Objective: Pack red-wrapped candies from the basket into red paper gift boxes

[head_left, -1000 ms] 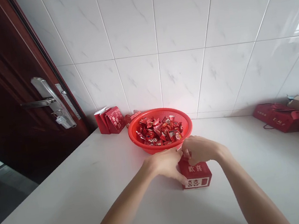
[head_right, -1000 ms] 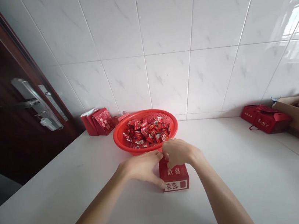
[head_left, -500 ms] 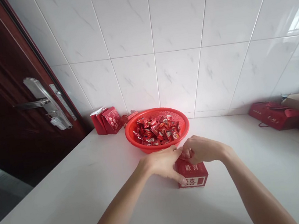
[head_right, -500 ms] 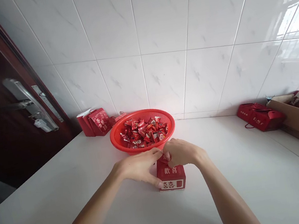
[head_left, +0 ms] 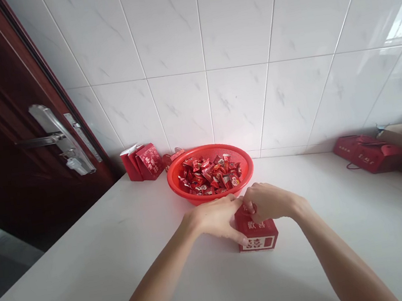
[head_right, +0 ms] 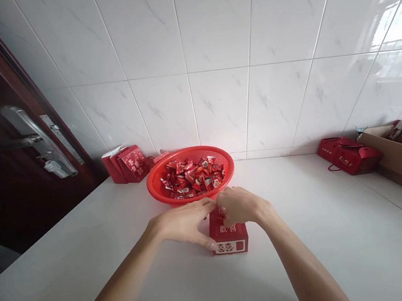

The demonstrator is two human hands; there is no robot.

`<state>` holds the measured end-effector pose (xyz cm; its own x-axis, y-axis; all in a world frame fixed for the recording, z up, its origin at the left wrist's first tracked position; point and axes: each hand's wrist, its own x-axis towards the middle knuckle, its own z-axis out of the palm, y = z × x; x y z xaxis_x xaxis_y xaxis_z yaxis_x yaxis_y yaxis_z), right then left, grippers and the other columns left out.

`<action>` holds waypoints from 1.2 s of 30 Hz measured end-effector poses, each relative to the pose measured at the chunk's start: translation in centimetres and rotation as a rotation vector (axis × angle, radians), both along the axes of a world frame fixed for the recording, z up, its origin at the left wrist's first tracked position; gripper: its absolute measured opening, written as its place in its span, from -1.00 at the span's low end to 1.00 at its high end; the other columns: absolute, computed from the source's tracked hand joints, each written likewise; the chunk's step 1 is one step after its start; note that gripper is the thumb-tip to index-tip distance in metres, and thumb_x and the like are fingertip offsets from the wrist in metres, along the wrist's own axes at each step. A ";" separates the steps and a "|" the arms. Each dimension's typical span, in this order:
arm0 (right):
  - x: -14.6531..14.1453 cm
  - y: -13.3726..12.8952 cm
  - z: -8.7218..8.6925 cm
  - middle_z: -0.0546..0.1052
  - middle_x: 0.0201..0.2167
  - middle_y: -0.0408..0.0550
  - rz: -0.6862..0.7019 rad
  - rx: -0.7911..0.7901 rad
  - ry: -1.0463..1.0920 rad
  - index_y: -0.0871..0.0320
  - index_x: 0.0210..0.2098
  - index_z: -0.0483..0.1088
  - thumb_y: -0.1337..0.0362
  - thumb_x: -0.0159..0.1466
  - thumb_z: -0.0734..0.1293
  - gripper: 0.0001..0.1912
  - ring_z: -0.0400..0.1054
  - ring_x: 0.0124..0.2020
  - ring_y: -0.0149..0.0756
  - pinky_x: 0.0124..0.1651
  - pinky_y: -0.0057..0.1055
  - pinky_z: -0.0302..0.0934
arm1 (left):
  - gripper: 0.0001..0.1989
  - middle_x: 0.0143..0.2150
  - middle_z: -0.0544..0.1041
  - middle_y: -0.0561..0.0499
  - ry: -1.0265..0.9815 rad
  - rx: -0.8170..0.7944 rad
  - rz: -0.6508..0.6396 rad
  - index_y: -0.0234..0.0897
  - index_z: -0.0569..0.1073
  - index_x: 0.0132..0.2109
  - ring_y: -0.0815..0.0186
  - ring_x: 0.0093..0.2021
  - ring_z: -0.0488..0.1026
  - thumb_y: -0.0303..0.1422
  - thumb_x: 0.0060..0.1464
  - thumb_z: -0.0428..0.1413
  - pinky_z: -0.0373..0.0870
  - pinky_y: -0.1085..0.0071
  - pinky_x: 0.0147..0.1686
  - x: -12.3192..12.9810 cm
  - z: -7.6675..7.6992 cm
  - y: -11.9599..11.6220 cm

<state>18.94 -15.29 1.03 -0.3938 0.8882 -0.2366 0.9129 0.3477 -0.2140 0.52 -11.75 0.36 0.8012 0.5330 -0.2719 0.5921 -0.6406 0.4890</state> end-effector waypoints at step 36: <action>2.1 0.4 -0.3 0.52 -0.51 -0.12 -0.077 -0.079 0.060 0.12 -0.49 0.49 0.36 0.02 0.33 -0.92 0.31 -0.51 -0.35 -0.52 -0.43 0.03 | -0.46 0.14 0.44 -0.07 -0.090 -0.017 -0.011 -0.10 0.40 0.12 0.01 0.16 0.39 -0.09 0.01 0.27 0.36 0.23 0.03 1.6 -0.8 0.2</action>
<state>21.02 -14.87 0.68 -0.3404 0.8960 -0.2853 0.9209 0.2564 -0.2935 2.14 -11.55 -0.45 0.8285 0.5201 -0.2076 0.5384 -0.6378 0.5507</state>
